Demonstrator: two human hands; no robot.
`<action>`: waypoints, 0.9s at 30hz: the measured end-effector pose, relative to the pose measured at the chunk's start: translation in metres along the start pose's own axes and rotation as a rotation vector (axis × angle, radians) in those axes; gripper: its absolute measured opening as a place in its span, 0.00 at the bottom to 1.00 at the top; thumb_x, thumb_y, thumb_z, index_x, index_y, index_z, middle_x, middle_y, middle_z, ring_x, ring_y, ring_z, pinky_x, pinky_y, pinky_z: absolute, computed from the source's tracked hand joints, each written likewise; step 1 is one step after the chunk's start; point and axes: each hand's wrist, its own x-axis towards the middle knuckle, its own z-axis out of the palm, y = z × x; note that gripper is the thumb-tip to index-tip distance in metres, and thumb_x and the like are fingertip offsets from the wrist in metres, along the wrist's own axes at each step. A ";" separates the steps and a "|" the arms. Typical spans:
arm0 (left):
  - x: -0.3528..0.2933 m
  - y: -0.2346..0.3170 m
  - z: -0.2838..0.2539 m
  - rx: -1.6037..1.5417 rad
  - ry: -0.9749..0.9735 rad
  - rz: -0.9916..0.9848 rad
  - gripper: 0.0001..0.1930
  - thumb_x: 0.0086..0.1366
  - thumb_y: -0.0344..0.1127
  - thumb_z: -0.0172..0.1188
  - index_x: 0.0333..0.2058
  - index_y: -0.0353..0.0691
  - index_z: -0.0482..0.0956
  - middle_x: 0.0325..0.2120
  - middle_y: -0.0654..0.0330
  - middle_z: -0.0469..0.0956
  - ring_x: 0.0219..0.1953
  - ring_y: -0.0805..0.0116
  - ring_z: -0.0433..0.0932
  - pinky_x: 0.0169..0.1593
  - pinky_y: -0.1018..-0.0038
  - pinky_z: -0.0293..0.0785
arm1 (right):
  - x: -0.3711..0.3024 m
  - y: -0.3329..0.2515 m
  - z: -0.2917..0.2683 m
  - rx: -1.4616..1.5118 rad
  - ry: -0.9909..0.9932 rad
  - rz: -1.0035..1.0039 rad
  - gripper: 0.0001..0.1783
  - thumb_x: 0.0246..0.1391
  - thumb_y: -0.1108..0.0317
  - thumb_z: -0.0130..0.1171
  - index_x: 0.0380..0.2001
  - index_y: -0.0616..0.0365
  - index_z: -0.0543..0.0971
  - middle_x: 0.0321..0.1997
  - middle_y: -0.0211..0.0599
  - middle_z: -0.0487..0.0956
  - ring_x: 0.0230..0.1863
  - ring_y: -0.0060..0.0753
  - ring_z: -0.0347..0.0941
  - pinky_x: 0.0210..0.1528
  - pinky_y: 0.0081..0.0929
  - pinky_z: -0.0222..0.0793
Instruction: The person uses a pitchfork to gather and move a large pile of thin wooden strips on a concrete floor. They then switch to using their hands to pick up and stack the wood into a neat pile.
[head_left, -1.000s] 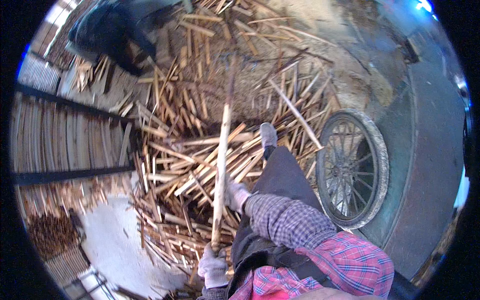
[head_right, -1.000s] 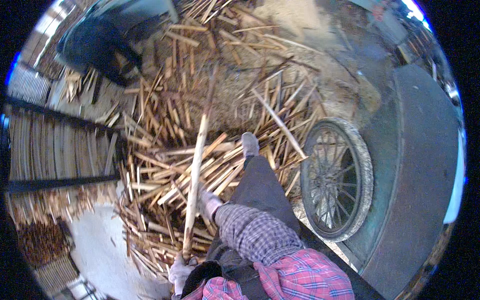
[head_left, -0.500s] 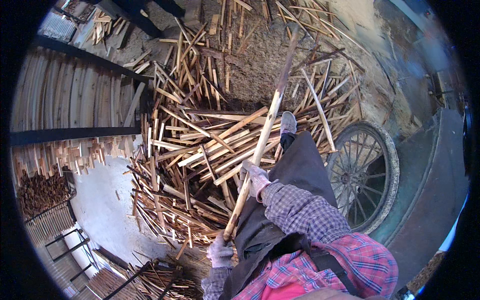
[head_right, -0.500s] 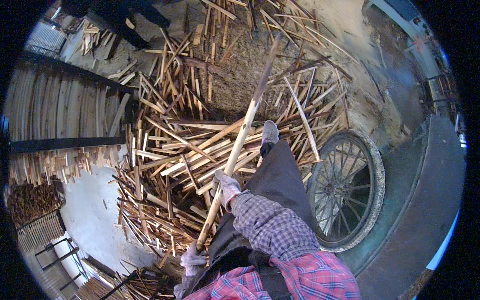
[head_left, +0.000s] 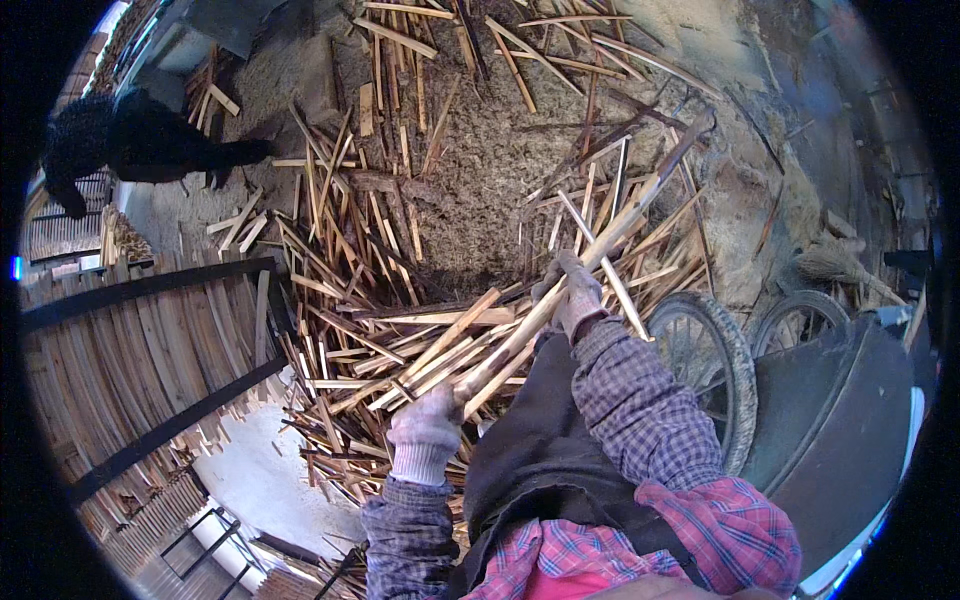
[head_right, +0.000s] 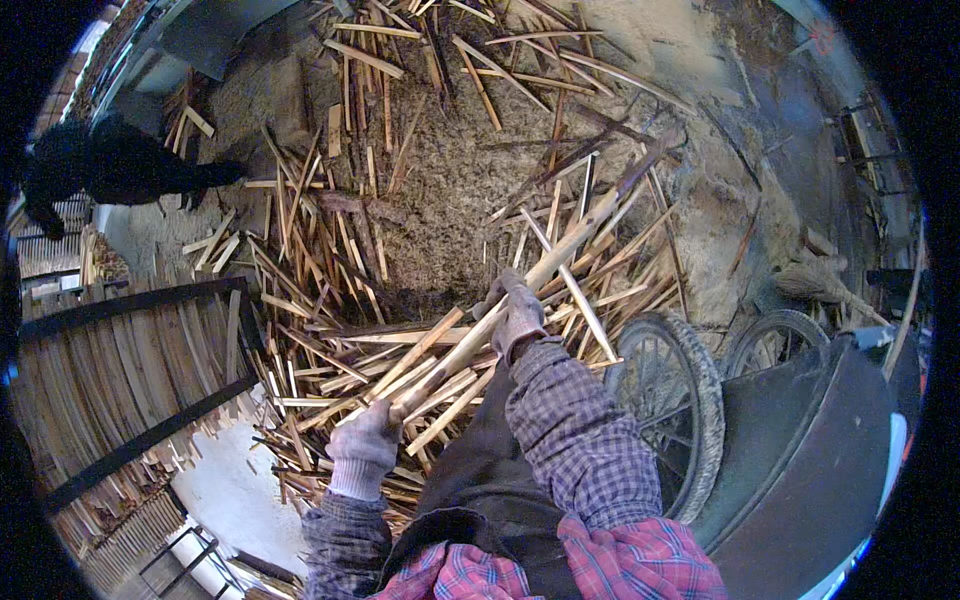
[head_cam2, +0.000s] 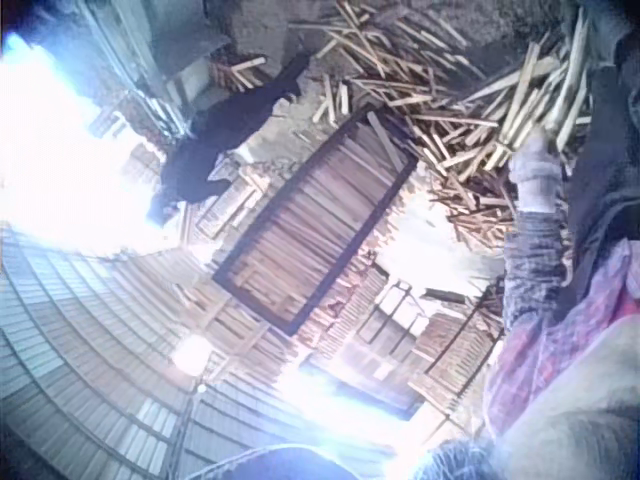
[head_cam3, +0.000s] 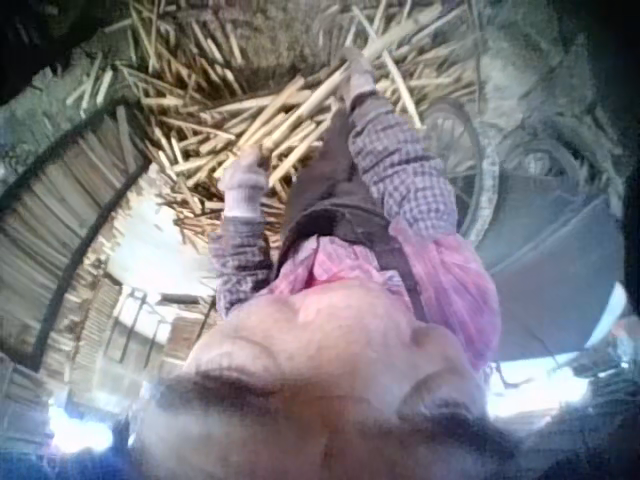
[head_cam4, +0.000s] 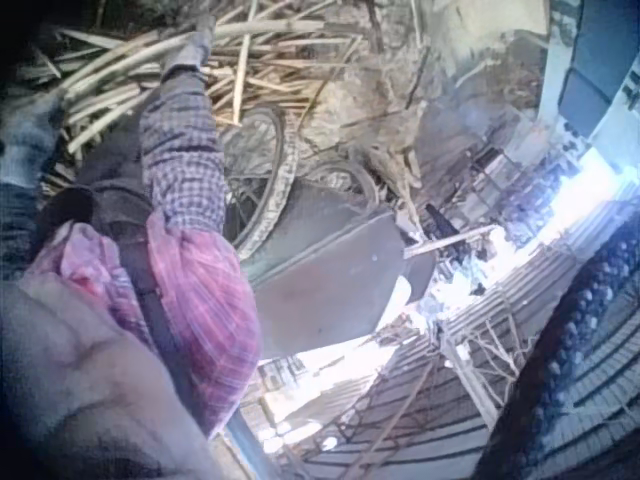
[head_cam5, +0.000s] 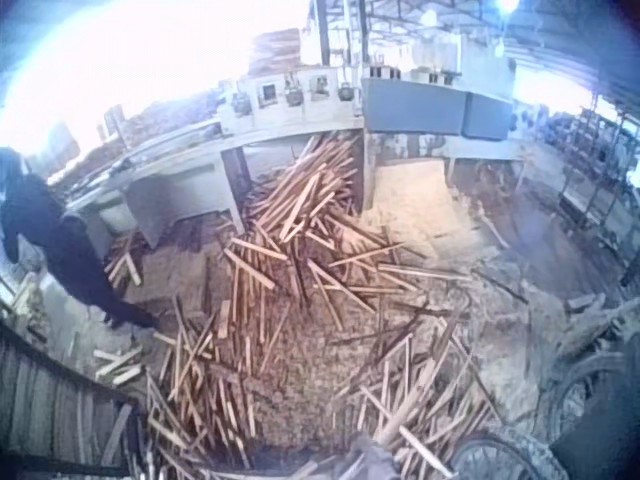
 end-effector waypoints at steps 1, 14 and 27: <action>0.010 0.008 -0.017 -0.021 -0.037 -0.024 0.07 0.57 0.41 0.51 0.29 0.47 0.73 0.20 0.54 0.75 0.23 0.51 0.75 0.24 0.61 0.69 | -0.001 -0.015 0.008 -0.055 0.008 0.044 0.11 0.51 0.61 0.55 0.22 0.54 0.70 0.15 0.34 0.67 0.11 0.36 0.65 0.13 0.37 0.67; 0.046 0.101 -0.137 0.277 -0.357 -0.218 0.17 0.52 0.50 0.56 0.40 0.51 0.73 0.33 0.55 0.78 0.37 0.52 0.77 0.37 0.61 0.73 | -0.005 -0.096 0.056 -0.072 0.100 -0.007 0.14 0.44 0.57 0.64 0.30 0.52 0.73 0.24 0.30 0.70 0.21 0.34 0.68 0.22 0.36 0.71; 0.178 -0.003 -0.175 0.117 -0.655 -0.134 0.18 0.56 0.51 0.50 0.38 0.46 0.75 0.32 0.51 0.78 0.38 0.53 0.77 0.41 0.62 0.72 | 0.170 -0.135 0.089 -0.045 -0.030 -0.314 0.15 0.49 0.54 0.57 0.24 0.55 0.73 0.15 0.28 0.68 0.16 0.25 0.65 0.19 0.25 0.66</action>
